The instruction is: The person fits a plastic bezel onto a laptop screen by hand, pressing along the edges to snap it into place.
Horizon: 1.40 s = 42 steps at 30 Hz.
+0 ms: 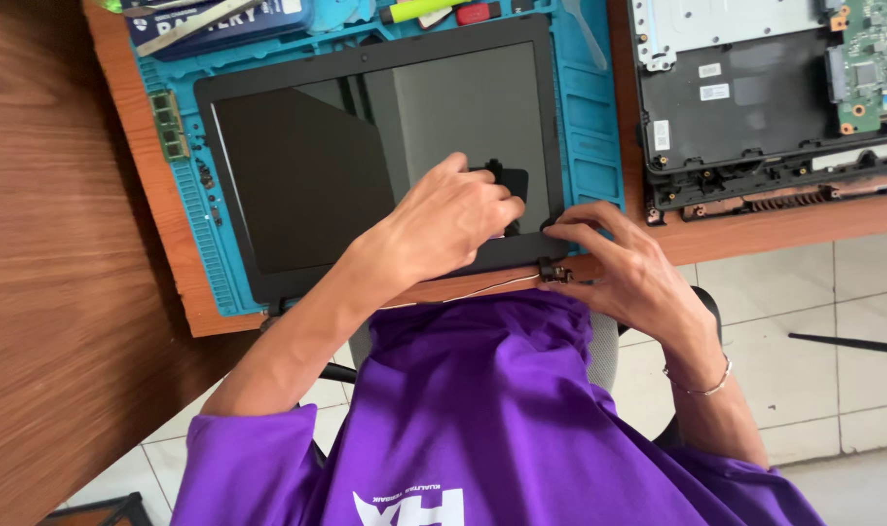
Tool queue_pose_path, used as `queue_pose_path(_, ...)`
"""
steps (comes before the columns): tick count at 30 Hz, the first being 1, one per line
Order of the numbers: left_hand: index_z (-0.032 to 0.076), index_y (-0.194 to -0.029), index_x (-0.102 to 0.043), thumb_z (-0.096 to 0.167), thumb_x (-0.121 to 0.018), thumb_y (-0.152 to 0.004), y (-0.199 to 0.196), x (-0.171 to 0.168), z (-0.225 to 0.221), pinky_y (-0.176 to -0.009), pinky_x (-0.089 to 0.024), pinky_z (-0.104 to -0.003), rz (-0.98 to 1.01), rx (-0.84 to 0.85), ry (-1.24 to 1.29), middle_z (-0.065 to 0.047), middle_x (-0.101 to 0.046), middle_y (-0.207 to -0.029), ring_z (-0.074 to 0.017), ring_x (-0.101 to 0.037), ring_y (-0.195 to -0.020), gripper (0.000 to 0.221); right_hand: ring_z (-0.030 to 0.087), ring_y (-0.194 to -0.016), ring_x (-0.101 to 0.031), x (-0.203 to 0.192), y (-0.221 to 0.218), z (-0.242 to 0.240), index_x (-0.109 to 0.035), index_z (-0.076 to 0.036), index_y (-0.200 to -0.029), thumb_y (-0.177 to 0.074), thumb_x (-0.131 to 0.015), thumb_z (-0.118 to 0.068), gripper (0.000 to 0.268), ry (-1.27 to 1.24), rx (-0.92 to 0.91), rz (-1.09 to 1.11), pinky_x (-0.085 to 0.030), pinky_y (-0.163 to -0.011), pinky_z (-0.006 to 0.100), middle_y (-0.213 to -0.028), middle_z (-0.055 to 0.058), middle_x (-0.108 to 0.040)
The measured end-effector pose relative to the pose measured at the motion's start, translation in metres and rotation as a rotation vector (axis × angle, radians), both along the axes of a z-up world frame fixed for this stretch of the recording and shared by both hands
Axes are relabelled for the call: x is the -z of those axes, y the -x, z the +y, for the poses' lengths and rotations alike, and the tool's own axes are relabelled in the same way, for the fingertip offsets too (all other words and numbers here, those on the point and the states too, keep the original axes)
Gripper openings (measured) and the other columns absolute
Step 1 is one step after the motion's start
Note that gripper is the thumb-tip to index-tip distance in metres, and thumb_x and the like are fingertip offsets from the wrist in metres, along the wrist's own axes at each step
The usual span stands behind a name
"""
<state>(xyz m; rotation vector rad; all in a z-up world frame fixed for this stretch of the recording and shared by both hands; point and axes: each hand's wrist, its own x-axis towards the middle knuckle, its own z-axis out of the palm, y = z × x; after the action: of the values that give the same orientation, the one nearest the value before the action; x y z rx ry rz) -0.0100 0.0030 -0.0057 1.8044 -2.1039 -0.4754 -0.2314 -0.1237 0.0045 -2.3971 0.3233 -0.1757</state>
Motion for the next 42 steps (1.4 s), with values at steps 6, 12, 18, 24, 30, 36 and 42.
queue_pose_path(6,0.007,-0.093,-0.067,0.0,-0.068,-0.08,0.007,0.007,0.012,-0.074,-0.044,-0.04,-0.099,-0.047,0.131,-0.003,-0.067,-0.086,-0.0229,-0.067,-0.089,0.016,0.033,-0.107,-0.066,0.003,-0.001,-0.002,-0.068,-0.007,-0.12,-0.068,-0.088,-0.017,0.057,0.004,-0.021,0.002,-0.055,-0.089,0.044,-0.12,0.011,-0.062)
queue_pose_path(12,0.008,-0.088,-0.067,0.003,-0.068,-0.079,0.005,0.003,0.004,-0.075,-0.044,-0.037,-0.193,0.045,0.148,-0.003,-0.067,-0.085,-0.0213,-0.067,-0.089,0.011,0.034,-0.108,-0.066,0.002,-0.001,0.0,-0.068,-0.007,-0.121,-0.068,-0.09,-0.017,0.058,0.011,-0.018,0.01,-0.055,-0.09,0.044,-0.121,0.012,-0.062)
queue_pose_path(18,0.006,-0.088,-0.067,0.004,-0.07,-0.078,0.001,0.004,-0.006,-0.073,-0.046,-0.038,-0.167,0.095,0.122,-0.005,-0.067,-0.086,-0.0231,-0.068,-0.09,0.011,0.033,-0.108,-0.066,0.001,-0.002,0.001,-0.068,-0.007,-0.12,-0.068,-0.089,-0.016,0.057,0.013,-0.014,0.003,-0.055,-0.09,0.043,-0.12,0.011,-0.062)
queue_pose_path(24,0.002,-0.095,-0.065,0.006,-0.072,-0.084,-0.008,0.007,0.014,-0.067,-0.051,-0.044,0.054,-0.097,0.113,-0.011,-0.067,-0.088,-0.0335,-0.068,-0.08,0.014,0.033,-0.107,-0.066,-0.001,-0.001,0.001,-0.068,-0.007,-0.12,-0.069,-0.089,-0.016,0.056,0.016,-0.014,-0.002,-0.055,-0.091,0.044,-0.12,0.011,-0.062)
queue_pose_path(30,0.002,-0.095,-0.064,-0.002,-0.068,-0.081,-0.001,0.011,0.018,-0.064,-0.053,-0.042,0.008,-0.165,0.106,-0.01,-0.067,-0.088,-0.0337,-0.068,-0.074,0.015,0.033,-0.107,-0.066,0.001,-0.002,0.0,-0.068,-0.006,-0.12,-0.069,-0.089,-0.018,0.056,0.004,-0.022,0.002,-0.055,-0.09,0.043,-0.12,0.012,-0.062)
queue_pose_path(36,0.003,-0.092,-0.062,0.018,-0.077,-0.086,-0.005,0.005,0.007,-0.063,-0.05,-0.044,0.027,-0.081,0.156,-0.01,-0.065,-0.083,-0.0314,-0.068,-0.076,0.022,0.032,-0.107,-0.066,0.003,-0.002,-0.002,-0.069,-0.006,-0.12,-0.069,-0.089,-0.019,0.057,-0.01,-0.025,-0.016,-0.054,-0.09,0.043,-0.119,0.012,-0.063)
queue_pose_path(42,0.003,-0.094,-0.063,0.011,-0.072,-0.086,-0.005,0.003,0.01,-0.067,-0.05,-0.043,0.03,-0.101,0.086,-0.01,-0.066,-0.086,-0.0324,-0.067,-0.078,0.014,0.033,-0.111,-0.065,0.0,-0.004,0.001,-0.068,-0.007,-0.12,-0.069,-0.089,-0.019,0.057,0.031,-0.021,-0.033,-0.054,-0.092,0.044,-0.12,0.012,-0.063)
